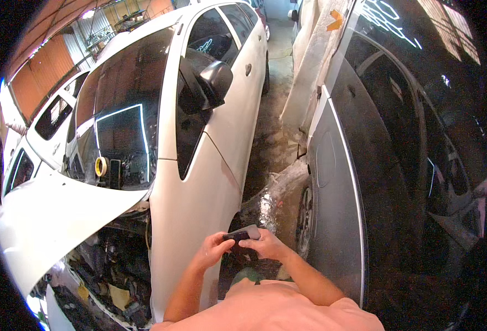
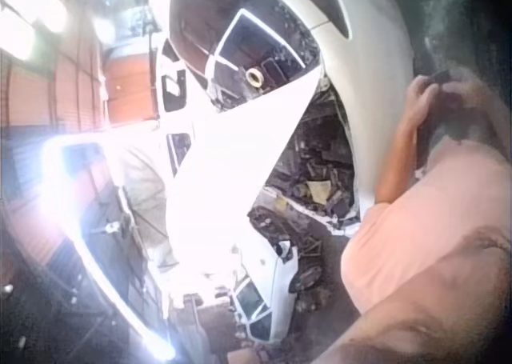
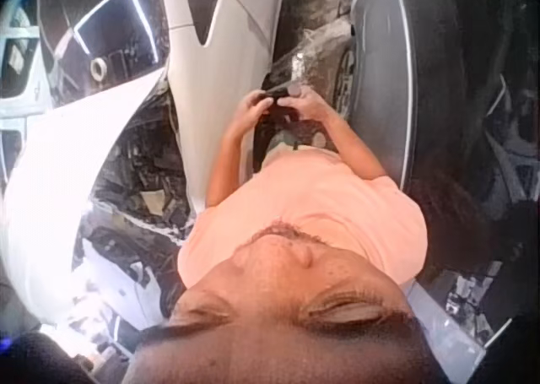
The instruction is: The person sands the surface of a car body near the hood edge using sandpaper and water from a bucket, then wipes the sanded area with a cloth.
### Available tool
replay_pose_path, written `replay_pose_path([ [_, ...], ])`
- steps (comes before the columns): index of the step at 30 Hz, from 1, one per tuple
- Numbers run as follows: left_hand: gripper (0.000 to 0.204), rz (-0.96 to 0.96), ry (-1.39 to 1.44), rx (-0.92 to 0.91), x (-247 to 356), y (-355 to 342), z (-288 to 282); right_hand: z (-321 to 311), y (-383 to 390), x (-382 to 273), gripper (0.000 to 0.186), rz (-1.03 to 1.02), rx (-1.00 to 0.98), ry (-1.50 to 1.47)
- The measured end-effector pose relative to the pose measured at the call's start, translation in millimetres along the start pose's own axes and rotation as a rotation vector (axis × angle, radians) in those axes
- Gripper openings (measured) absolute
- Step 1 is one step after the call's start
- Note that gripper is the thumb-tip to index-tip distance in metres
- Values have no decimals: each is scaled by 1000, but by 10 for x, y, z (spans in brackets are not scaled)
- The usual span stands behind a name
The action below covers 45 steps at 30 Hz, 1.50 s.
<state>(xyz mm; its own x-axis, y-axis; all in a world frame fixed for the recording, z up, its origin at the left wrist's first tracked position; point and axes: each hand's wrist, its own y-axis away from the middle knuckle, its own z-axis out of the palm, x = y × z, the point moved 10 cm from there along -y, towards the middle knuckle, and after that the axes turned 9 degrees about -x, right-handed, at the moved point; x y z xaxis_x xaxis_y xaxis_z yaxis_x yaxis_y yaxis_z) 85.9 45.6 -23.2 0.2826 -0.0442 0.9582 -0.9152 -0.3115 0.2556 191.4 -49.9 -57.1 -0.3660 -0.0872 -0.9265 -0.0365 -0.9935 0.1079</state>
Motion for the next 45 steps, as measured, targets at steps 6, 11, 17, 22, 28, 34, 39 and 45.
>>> replay_pose_path([
  [6,14,75,-97,110,372,-666,-313,-506,-379,-634,19,84,-10,142],
  [11,15,80,-215,33,400,-1090,-418,-788,-596,-767,29,39,-106,216],
  [17,11,219,-285,46,709,-1631,-846,-1020,-1138,-1078,33,-58,-130,133],
  [22,11,182,-377,27,725,-1950,-1090,-1239,-1562,-1138,22,-67,-51,144],
  [28,30,171,-892,302,1392,-1970,-1600,-1594,-2102,-957,26,-142,-33,205],
  [34,37,67,-1520,570,1969,-1762,-2312,-2509,-2702,-462,33,-219,107,582],
  [39,79,-126,-1918,655,1993,-1957,-2782,-2875,-3262,-33,32,-347,131,534],
  [45,101,-116,-1918,678,1777,-2148,-2850,-3063,-3533,-167,47,-390,121,590],
])
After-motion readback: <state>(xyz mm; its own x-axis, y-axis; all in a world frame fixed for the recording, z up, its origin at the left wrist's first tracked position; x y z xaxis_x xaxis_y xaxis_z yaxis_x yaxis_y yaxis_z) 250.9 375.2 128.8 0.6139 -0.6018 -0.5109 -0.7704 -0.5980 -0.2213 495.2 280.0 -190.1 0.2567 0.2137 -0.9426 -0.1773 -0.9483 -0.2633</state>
